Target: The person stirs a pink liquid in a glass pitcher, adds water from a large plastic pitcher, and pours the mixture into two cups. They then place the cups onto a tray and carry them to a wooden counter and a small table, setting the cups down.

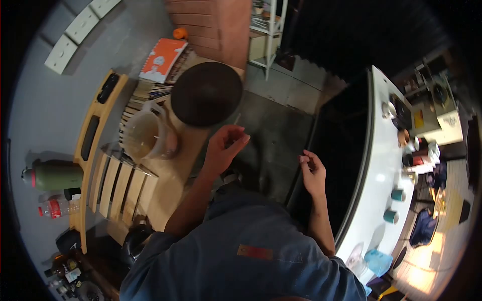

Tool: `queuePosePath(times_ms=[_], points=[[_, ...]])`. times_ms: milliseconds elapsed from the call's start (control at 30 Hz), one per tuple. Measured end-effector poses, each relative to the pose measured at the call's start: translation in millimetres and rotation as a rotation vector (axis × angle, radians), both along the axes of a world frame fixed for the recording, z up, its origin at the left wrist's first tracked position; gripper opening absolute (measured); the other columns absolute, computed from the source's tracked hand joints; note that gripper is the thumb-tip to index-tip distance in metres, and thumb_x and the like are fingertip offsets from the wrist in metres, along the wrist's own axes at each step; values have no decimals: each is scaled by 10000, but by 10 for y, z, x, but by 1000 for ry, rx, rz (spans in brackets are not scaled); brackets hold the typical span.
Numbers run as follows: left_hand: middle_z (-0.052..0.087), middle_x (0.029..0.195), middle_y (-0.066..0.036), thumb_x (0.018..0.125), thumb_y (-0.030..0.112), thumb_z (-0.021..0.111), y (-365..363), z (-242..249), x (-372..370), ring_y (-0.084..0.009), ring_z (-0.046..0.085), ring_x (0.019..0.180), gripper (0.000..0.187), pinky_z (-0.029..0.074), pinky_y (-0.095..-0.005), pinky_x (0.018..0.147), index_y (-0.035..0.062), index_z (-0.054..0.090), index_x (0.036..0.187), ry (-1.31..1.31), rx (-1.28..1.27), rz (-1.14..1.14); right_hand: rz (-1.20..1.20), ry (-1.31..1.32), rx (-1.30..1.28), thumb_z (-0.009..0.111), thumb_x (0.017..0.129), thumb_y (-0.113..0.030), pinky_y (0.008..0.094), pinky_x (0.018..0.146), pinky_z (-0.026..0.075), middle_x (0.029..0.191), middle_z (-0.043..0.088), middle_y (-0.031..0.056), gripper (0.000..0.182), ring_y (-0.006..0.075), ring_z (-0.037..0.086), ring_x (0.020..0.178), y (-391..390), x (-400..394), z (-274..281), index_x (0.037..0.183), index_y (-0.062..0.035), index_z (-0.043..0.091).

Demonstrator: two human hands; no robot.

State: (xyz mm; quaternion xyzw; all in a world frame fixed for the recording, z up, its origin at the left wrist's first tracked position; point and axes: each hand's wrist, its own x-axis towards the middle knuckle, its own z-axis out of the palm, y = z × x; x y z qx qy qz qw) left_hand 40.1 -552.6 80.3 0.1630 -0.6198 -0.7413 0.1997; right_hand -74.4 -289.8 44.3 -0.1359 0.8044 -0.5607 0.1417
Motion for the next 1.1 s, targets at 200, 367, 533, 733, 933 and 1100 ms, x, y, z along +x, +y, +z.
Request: queuePosePath(times_ms=[200, 367, 533, 733, 933, 1100], points=[[621, 915, -1, 860, 90, 699, -804, 53, 238, -67, 559, 841, 245, 440, -221, 729, 37, 595, 1076, 18, 22, 195, 276, -74, 78, 659, 868, -177, 291, 806, 502, 1010, 667, 76, 451, 147, 641, 871, -1433, -537, -487, 1263, -6, 525], [620, 923, -9, 859, 80, 695, -1008, 45, 343, -73, 558, 845, 249, 437, -225, 737, 35, 594, 1083, 25, -7, 322, 395, -153, 269, 667, 848, -256, 344, 854, 498, 1188, 580, 164, 673, 235, 631, 973, -2345, -814, -804, 1398, -30, 352], [620, 933, -17, 860, 72, 690, -1041, 90, 405, -76, 562, 867, 244, 435, -221, 747, 34, 594, 1082, -2, -14, 517, 374, 19, 438, 628, 856, -257, 389, 907, 463, 1328, 444, 242, 786, 319, 541, 1153, -2932, -1194, -1503, 1466, -45, 180], [598, 950, 6, 879, 57, 666, -845, 291, 473, -69, 554, 893, 197, 452, -231, 810, 31, 609, 1066, -52, -13, 948, 399, -475, 134, 536, 910, -180, 466, 859, 503, 1367, 378, 158, 521, 300, 527, 1136, -3216, -1523, -2114, 1357, -79, 287], [611, 968, -2, 891, 83, 660, -461, 413, 248, -82, 561, 912, 179, 458, -244, 840, 33, 614, 1056, -115, -37, 1077, 506, -585, -98, 479, 914, -162, 426, 804, 522, 1225, 523, 144, 403, 273, 588, 1013, -3111, -1653, -1591, 1294, -52, 398], [623, 993, -7, 891, 135, 671, -324, 334, 35, -103, 561, 934, 176, 441, -263, 875, 44, 626, 1035, -229, -44, 1162, 445, -733, -137, 503, 884, -93, 319, 892, 439, 1069, 611, 111, 303, 222, 588, 961, -2673, -2137, -263, 1165, 11, 542]])
